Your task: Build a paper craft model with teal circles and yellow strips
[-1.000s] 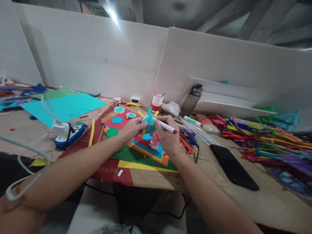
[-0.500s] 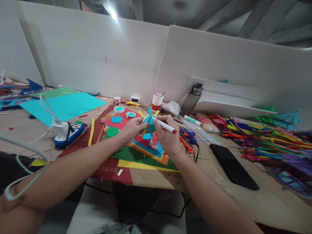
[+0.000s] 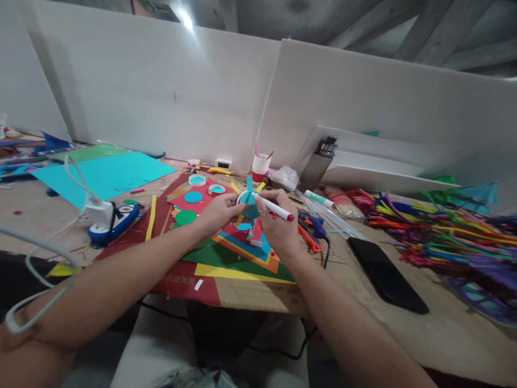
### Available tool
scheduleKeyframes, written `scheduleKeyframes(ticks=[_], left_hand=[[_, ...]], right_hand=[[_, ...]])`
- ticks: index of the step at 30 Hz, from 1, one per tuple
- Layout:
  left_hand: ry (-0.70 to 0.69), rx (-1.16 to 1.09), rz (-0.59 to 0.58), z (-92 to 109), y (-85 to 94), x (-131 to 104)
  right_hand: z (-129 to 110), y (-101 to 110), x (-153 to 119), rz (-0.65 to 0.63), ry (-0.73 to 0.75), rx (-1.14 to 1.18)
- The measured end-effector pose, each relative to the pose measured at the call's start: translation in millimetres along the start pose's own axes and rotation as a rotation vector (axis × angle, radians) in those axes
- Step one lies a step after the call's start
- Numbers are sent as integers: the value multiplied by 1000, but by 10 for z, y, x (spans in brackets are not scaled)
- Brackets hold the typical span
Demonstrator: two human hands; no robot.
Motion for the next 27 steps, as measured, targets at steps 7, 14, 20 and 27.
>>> scheduleKeyframes(ticks=[7,14,20,27], left_hand=[[29,-34,-16,36,-29,-2],[26,-34,-30,61,-36,-12],[36,-25,-5,92,-56,-29],[49,-39,10,111,-76,-37]], right_hand=[[2,0,-4,-25,11,2],[-2,-11,-13,-64,2,42],[3,-15,-22,-103,-2,18],[-15,-15,-14,-76,7,15]])
Point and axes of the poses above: each hand's wrist, its own x-axis towards the middle knuckle, its own y-axis out of the back of the hand, z = x × y, the point moved 4 cm from there along x, towards the middle knuckle, and after that the axes turned 2 degrees about -x, right-handed, at the moved point
